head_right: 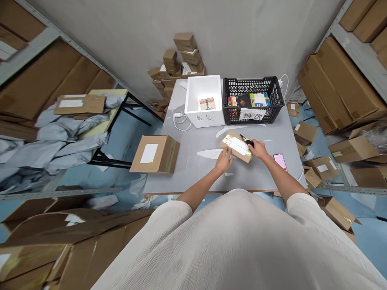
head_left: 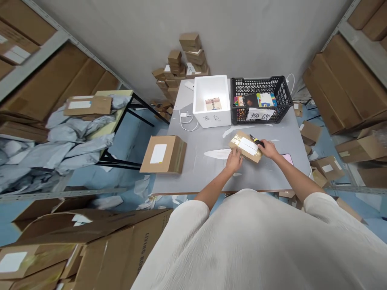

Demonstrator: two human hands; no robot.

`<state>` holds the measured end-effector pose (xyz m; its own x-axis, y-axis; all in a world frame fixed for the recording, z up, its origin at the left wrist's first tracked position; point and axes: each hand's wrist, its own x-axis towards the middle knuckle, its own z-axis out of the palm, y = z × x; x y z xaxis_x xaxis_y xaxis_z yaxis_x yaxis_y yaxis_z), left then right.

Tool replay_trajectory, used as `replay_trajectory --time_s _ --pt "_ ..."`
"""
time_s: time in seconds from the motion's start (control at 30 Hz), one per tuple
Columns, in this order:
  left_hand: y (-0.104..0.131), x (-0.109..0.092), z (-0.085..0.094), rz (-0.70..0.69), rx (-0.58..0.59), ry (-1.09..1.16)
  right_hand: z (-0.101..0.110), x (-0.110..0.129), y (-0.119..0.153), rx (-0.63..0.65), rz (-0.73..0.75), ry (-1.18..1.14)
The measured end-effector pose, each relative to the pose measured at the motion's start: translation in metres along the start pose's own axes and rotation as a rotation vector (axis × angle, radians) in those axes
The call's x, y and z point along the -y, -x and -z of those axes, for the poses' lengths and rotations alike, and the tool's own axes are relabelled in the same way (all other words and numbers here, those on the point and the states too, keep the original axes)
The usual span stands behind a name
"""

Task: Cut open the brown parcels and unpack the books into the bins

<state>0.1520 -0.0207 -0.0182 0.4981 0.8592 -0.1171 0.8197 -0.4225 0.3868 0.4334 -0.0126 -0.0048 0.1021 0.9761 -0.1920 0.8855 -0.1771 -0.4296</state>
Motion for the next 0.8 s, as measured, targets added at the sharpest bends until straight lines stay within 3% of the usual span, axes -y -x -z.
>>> replay_trajectory --time_s 0.17,0.3,0.43,0.6,0.8 --pt "-0.035 -0.008 -0.001 -0.033 0.039 0.024 0.000 -0.005 0.021 0.002 -0.079 -0.053" --pt "-0.064 -0.030 -0.001 -0.005 0.131 0.034 0.000 -0.011 0.032 0.001 -0.184 -0.137" --pt "-0.082 -0.057 -0.005 0.018 0.152 0.030 -0.004 -0.015 0.044 -0.006 -0.266 -0.353" --pt "-0.086 -0.088 -0.020 0.004 0.171 -0.020 -0.014 -0.021 0.058 0.072 -0.322 -0.728" --pt "-0.079 -0.099 -0.027 0.003 0.173 -0.104 -0.010 -0.057 0.057 -0.087 -0.449 -0.720"
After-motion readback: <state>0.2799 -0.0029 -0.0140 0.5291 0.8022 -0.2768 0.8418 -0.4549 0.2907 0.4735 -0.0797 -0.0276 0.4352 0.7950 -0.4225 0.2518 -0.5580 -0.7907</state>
